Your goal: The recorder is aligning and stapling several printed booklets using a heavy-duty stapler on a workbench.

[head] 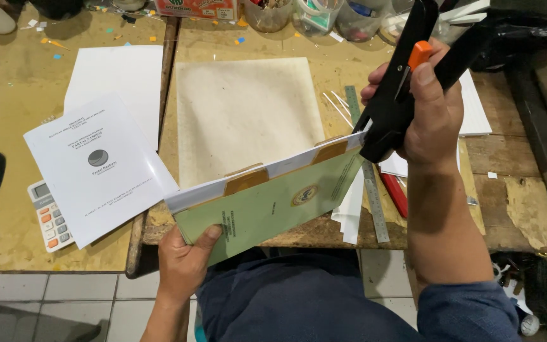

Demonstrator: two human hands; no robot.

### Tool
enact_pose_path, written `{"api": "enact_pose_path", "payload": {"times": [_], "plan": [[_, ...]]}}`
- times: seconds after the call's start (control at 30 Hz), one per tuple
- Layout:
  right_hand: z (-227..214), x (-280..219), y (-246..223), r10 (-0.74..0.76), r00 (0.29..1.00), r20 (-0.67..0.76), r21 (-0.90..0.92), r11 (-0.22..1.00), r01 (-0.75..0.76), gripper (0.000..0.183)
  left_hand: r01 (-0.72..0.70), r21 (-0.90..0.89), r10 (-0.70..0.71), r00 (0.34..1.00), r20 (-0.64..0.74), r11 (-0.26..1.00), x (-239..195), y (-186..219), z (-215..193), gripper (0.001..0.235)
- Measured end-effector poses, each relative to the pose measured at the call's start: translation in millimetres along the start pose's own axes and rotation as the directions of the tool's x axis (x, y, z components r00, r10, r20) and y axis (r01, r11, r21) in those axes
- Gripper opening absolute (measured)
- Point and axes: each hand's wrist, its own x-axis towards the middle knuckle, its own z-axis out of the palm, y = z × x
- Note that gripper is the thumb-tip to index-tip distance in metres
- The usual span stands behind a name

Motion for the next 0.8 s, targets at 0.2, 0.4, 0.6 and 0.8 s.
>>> {"api": "enact_pose_path", "payload": {"times": [0.2, 0.4, 0.6, 0.8], "plan": [[-1, 0, 1, 0.016, 1.0, -0.015, 0.018, 1.0, -0.015, 0.055, 0.016, 0.009, -0.015, 1.0, -0.013, 1.0, -1, 0, 1, 0.018], [-2, 0, 8, -0.039, 0.998, -0.045, -0.123, 0.992, 0.033, 0.029, 0.01, 0.013, -0.01, 1.0, 0.003, 1.0, -1, 2, 3, 0.021], [-16, 10, 5, 0.039, 0.999, 0.009, -0.041, 0.998, -0.038, 0.035, 0.021, 0.029, -0.022, 0.999, 0.023, 0.999, 8, 5, 10, 0.022], [18, 10, -25, -0.247, 0.969, -0.009, -0.157, 0.958, 0.242, 0.073, -0.101, -0.057, 0.106, 0.991, 0.087, 0.993, 43, 13, 53, 0.021]]}}
